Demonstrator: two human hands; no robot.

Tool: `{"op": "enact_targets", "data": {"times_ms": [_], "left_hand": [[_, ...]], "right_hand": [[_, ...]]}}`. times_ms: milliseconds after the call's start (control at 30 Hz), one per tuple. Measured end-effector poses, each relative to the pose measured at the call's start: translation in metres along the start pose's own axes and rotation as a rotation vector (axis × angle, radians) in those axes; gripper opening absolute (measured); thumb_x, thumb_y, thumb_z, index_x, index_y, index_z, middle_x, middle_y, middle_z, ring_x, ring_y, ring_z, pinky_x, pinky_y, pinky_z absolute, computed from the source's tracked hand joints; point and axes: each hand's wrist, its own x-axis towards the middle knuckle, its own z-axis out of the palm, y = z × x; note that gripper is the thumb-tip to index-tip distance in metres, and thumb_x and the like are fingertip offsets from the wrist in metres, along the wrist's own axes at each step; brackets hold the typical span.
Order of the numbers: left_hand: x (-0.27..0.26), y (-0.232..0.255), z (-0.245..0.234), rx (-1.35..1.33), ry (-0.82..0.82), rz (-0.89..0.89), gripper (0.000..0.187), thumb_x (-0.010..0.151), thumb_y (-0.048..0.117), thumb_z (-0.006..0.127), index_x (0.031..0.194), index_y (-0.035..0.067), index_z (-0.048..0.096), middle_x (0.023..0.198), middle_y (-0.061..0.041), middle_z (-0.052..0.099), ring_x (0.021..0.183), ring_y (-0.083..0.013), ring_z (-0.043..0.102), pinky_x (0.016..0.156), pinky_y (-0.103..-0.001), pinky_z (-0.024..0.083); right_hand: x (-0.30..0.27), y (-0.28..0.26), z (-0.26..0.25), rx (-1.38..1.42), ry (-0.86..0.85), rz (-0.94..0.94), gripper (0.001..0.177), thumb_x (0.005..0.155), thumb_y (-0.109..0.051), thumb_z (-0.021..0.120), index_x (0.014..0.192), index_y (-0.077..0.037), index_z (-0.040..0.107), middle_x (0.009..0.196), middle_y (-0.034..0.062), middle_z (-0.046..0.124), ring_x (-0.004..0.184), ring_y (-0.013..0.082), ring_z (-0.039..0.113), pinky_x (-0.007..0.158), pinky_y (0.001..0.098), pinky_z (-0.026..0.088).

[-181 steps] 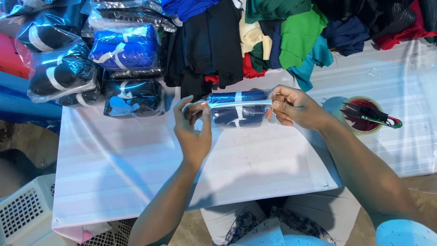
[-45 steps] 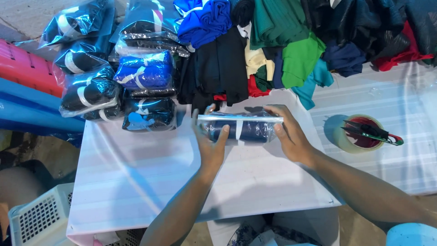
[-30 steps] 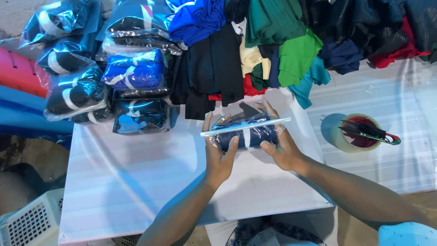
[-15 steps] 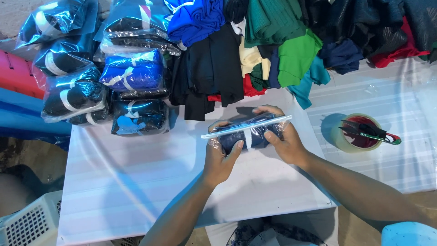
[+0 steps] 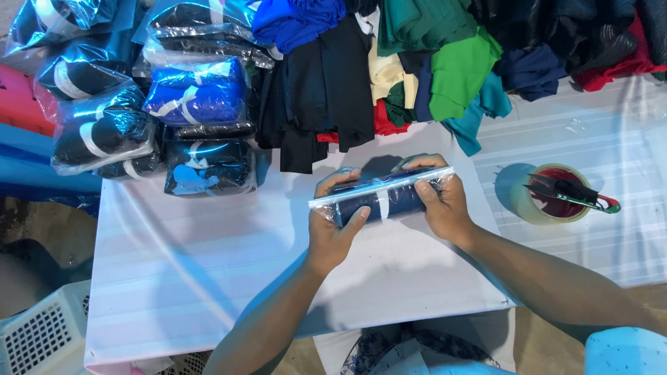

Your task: Sealing folded clothes inside plastic bags using adhesive tape and scissors.

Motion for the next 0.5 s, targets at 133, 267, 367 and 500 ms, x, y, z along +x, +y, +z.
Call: {"op": "enact_targets", "data": {"times_ms": [133,267,367,500], "left_hand": [[-0.002,-0.007,-0.001,-0.016,0.045,0.034,0.038,0.09,0.014,0.08,0.117,0.004,0.056,0.121,-0.016,0.067,0.12,-0.0301,0.067,0.101,-0.04,0.051],[-0.001,-0.007,-0.001,-0.018,0.055,0.016,0.033,0.09,0.015,0.08,0.113,0.005,0.058,0.119,-0.017,0.07,0.115,-0.0286,0.069,0.097,-0.04,0.053],[-0.002,-0.006,0.0,-0.051,0.042,-0.032,0.032,0.092,0.016,0.078,0.115,0.008,0.057,0.121,-0.015,0.068,0.117,-0.0252,0.067,0.096,-0.038,0.054],[-0.001,-0.001,0.002,-0.049,0.02,-0.048,0.035,0.094,0.018,0.075,0.119,0.006,0.055,0.124,-0.017,0.066,0.123,-0.0288,0.064,0.102,-0.043,0.051]], "right_hand": [[-0.005,0.001,0.001,-0.007,0.045,-0.026,0.034,0.103,-0.037,0.056,0.111,-0.005,0.063,0.103,0.0141,0.07,0.105,0.027,0.071,0.095,0.0421,0.053],[-0.003,0.007,0.002,0.005,0.051,-0.036,0.035,0.104,-0.038,0.056,0.104,-0.005,0.064,0.106,0.0156,0.071,0.107,0.0318,0.072,0.092,0.0433,0.054],[0.0,-0.003,0.005,0.039,0.057,-0.044,0.034,0.105,-0.036,0.055,0.098,-0.004,0.06,0.107,0.0174,0.072,0.107,0.0346,0.072,0.09,0.0431,0.054],[0.002,-0.007,0.003,0.138,0.032,0.006,0.048,0.103,-0.048,0.053,0.1,-0.001,0.061,0.11,0.0236,0.071,0.109,0.0372,0.072,0.078,0.0376,0.058]]}}
